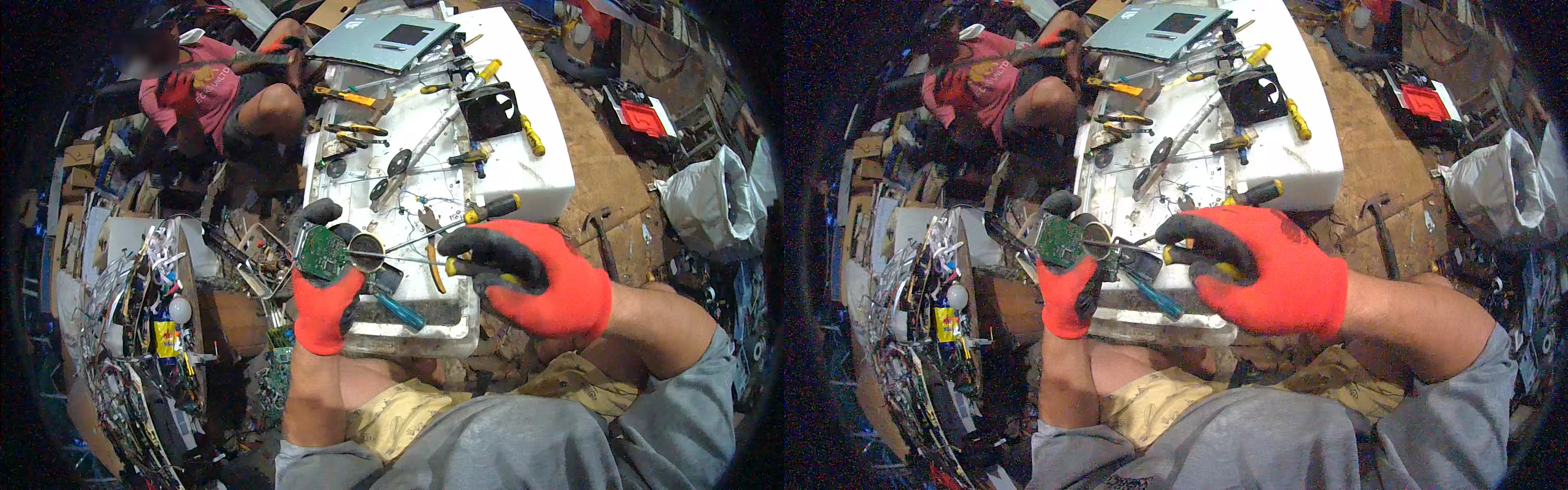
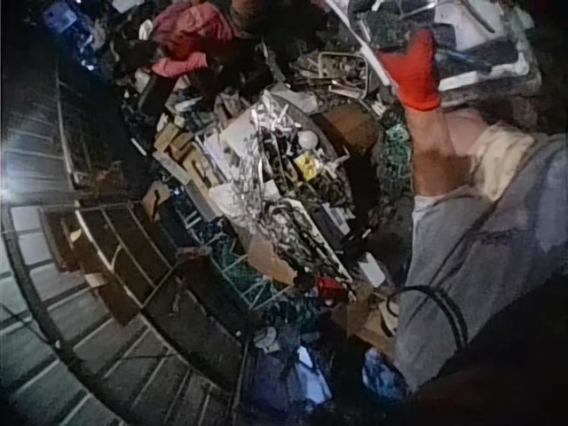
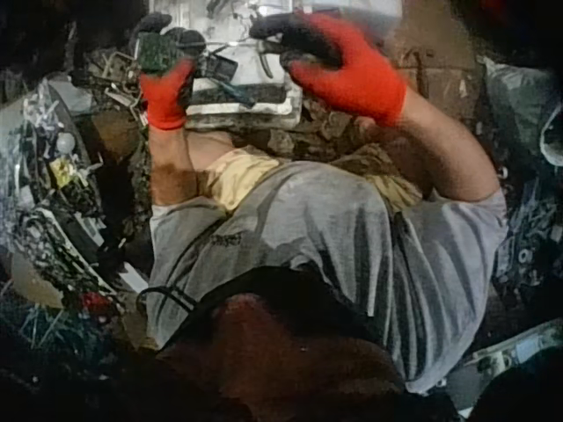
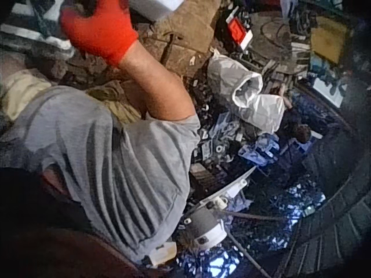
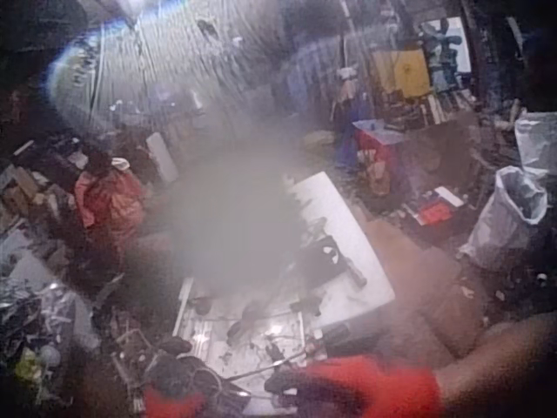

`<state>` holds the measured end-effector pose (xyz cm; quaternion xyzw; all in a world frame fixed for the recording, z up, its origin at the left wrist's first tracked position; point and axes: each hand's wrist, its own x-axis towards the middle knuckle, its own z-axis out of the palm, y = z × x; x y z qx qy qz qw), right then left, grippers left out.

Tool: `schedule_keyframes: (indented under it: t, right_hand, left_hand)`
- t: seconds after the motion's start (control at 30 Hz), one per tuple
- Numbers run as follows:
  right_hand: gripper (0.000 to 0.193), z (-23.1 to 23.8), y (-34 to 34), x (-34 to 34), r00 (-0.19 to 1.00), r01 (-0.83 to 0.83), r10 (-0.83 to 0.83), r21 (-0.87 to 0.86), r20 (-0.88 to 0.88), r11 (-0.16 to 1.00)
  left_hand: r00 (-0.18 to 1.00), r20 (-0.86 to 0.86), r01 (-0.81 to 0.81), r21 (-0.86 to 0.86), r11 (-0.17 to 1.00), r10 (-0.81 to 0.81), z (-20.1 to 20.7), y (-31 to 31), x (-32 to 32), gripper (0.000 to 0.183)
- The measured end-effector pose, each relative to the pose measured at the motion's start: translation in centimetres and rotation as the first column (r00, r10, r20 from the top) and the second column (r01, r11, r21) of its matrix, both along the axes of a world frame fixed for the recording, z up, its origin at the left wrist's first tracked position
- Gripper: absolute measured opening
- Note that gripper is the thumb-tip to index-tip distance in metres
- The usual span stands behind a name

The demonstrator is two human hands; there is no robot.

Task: The person uses a screwdriver to remove screws from a small electronic device, then flips it over to access the circuit board. They continue to unscrew components and manipulate the board with gloved hands.

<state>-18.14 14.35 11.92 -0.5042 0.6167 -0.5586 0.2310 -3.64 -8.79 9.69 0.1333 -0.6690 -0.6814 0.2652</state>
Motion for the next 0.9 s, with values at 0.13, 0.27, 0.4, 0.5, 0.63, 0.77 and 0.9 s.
schedule_keyframes:
  t: [0.13,0.27,0.4,0.5,0.63,0.77,0.9]
  right_hand:
    - [0.043,-0.3,-0.2,0.8,0.999,0.029,-0.030,0.049,0.020,0.998]
    - [0.040,-0.1,-0.2,-0.4,0.968,0.095,-0.099,0.028,0.231,0.995]
    - [0.038,-0.2,-0.3,-0.2,0.907,0.101,-0.123,0.077,0.404,0.992]
    - [0.038,0.7,0.1,-1.1,0.823,0.123,-0.179,0.138,0.539,0.983]
    - [0.039,1.2,0.2,-3.2,0.811,0.266,-0.271,0.086,0.519,0.960]
    - [0.042,2.2,0.5,-1.7,0.885,-0.010,-0.100,0.232,0.456,0.973]
    - [0.046,-0.4,-0.2,0.1,0.989,-0.012,0.010,-0.011,-0.150,1.000]
  left_hand:
    - [0.999,0.045,0.029,0.024,0.999,-0.031,-0.1,-0.2,0.4,0.063]
    - [0.999,0.007,-0.052,-0.021,0.998,0.052,-1.2,-1.7,0.8,0.062]
    - [0.999,-0.050,0.000,0.091,0.996,0.005,-1.4,-1.5,0.6,0.058]
    - [0.996,-0.087,0.014,0.121,0.993,-0.004,-1.5,-1.8,0.6,0.056]
    - [0.984,-0.179,0.058,0.205,0.977,-0.020,-1.3,-2.0,0.7,0.053]
    - [0.989,-0.143,0.051,0.195,0.979,-0.023,-1.7,-1.2,0.3,0.056]
    - [0.990,-0.118,0.097,0.215,0.972,-0.073,-1.8,-0.9,0.4,0.056]
